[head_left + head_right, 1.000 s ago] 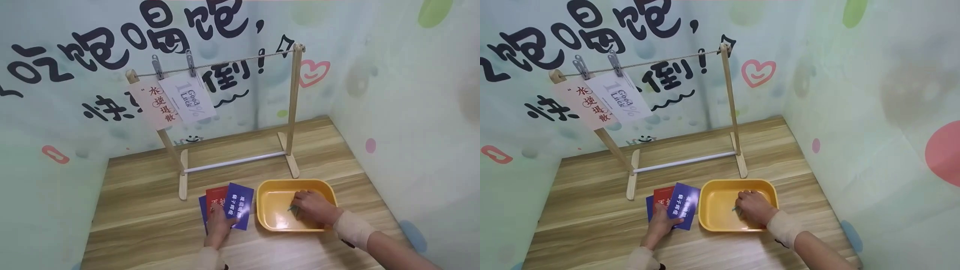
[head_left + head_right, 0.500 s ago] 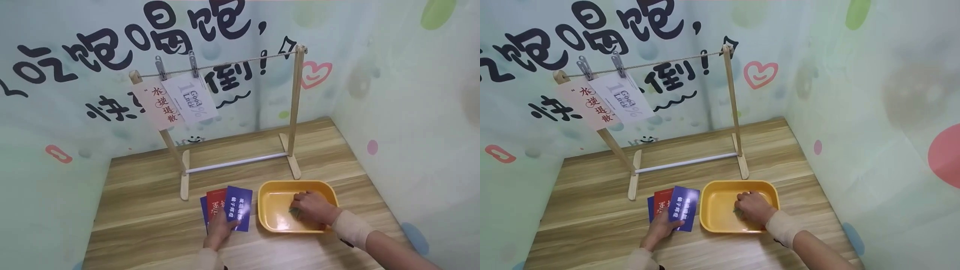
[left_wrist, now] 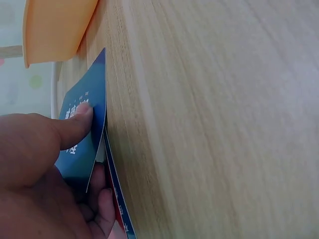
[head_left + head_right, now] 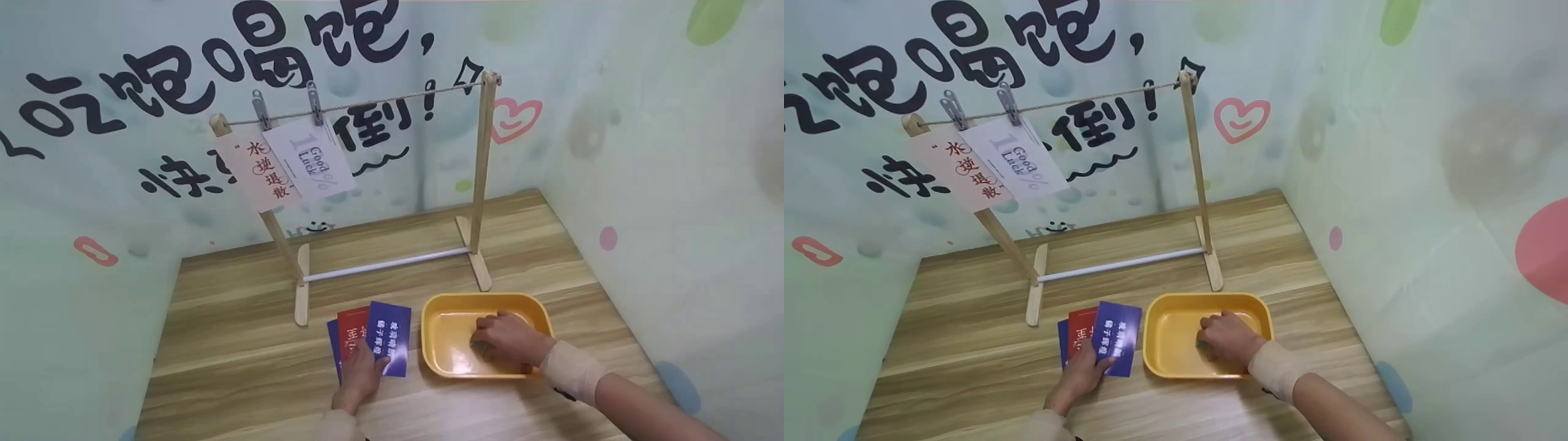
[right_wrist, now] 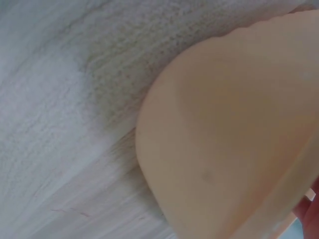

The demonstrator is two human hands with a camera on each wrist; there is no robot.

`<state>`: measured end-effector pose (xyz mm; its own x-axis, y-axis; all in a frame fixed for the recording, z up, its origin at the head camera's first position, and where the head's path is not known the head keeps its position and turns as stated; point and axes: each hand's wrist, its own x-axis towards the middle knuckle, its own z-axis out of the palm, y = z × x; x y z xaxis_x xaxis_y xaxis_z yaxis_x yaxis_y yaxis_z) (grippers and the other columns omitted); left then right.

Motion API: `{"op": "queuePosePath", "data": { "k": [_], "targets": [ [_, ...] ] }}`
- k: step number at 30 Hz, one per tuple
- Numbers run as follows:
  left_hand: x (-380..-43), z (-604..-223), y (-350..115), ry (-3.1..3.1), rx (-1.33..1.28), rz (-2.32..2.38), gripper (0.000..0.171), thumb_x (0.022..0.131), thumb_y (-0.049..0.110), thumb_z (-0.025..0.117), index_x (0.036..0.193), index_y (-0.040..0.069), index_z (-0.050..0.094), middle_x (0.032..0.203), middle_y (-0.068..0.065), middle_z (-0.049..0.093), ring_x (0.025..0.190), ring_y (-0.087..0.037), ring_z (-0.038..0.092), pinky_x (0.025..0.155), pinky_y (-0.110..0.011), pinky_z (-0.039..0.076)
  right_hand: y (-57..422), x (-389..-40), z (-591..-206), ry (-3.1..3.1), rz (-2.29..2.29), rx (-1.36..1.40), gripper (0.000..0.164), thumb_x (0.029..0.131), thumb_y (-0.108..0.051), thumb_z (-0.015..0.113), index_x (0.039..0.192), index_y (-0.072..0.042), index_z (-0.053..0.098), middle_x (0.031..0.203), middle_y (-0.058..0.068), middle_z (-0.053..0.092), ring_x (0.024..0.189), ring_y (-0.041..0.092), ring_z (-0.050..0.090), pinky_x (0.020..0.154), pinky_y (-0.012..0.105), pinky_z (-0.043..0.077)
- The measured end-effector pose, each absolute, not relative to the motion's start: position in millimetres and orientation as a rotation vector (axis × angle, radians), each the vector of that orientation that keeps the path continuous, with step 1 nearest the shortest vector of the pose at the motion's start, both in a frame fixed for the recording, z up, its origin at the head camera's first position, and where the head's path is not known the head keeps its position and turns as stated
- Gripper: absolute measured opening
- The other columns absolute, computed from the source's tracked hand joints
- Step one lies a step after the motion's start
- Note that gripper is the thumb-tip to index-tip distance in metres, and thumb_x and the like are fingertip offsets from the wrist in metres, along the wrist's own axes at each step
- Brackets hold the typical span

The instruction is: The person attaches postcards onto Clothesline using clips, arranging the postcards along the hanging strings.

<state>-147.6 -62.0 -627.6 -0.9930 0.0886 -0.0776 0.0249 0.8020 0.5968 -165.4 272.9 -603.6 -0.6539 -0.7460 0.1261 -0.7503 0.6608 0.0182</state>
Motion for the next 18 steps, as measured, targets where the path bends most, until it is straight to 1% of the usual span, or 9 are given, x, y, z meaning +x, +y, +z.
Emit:
{"op": "queuePosePath", "data": {
  "k": [3, 6, 8, 13, 16, 18],
  "targets": [
    [-145.7, -629.5, -61.5, 2.944, 0.089, 0.97, 0.047, 0.089, 0.02, 0.074, 0.113, -0.007, 0.044, 0.094, -0.024, 0.064, 0.094, -0.044, 0.065, 0.085, -0.055, 0.051, 271.2, -165.5, -603.3, -2.723, 0.073, 1.259, 0.034, 0.066, -0.029, 0.087, 0.097, -0.024, 0.075, 0.087, -0.003, 0.063, 0.072, 0.014, 0.059, 0.056, 0.024, 0.04],
    [-144.4, -632.0, -61.0, 2.973, 0.071, 0.996, 0.046, 0.088, 0.019, 0.075, 0.11, -0.006, 0.043, 0.092, -0.023, 0.064, 0.091, -0.044, 0.064, 0.083, -0.054, 0.051, 269.3, -166.1, -603.7, -2.704, 0.093, 1.273, 0.036, 0.062, -0.03, 0.089, 0.095, -0.024, 0.075, 0.086, -0.002, 0.06, 0.07, 0.014, 0.058, 0.054, 0.024, 0.039],
    [-144.2, -634.2, -60.8, 2.973, 0.057, 1.004, 0.046, 0.088, 0.019, 0.075, 0.111, -0.005, 0.043, 0.093, -0.023, 0.064, 0.092, -0.043, 0.064, 0.084, -0.054, 0.051, 268.0, -166.6, -603.9, -2.698, 0.107, 1.277, 0.032, 0.064, -0.027, 0.088, 0.093, -0.024, 0.075, 0.084, -0.003, 0.06, 0.069, 0.014, 0.058, 0.054, 0.024, 0.039],
    [-144.1, -636.6, -63.1, 2.95, 0.065, 1.01, 0.049, 0.09, 0.02, 0.073, 0.115, -0.008, 0.042, 0.096, -0.024, 0.064, 0.094, -0.043, 0.064, 0.086, -0.055, 0.051, 263.5, -168.3, -603.0, -2.715, 0.187, 1.262, 0.018, 0.072, -0.022, 0.084, 0.088, -0.023, 0.075, 0.078, -0.003, 0.06, 0.062, 0.012, 0.056, 0.049, 0.023, 0.039],
    [-143.2, -636.5, -64.8, 2.918, 0.058, 1.033, 0.045, 0.092, 0.02, 0.069, 0.116, -0.007, 0.041, 0.093, -0.024, 0.064, 0.093, -0.044, 0.064, 0.087, -0.055, 0.05, 261.0, -169.0, -601.6, -2.723, 0.194, 1.244, 0.014, 0.075, -0.025, 0.082, 0.086, -0.021, 0.073, 0.075, -0.003, 0.06, 0.059, 0.012, 0.055, 0.046, 0.024, 0.039],
    [-142.3, -636.9, -66.3, 2.897, 0.056, 1.046, 0.043, 0.094, 0.019, 0.067, 0.116, -0.007, 0.04, 0.091, -0.024, 0.064, 0.092, -0.045, 0.065, 0.087, -0.056, 0.05, 260.0, -168.5, -602.0, -2.731, 0.182, 1.233, 0.015, 0.077, -0.027, 0.081, 0.085, -0.02, 0.071, 0.075, -0.002, 0.06, 0.058, 0.012, 0.055, 0.046, 0.026, 0.04]
  ]
}}
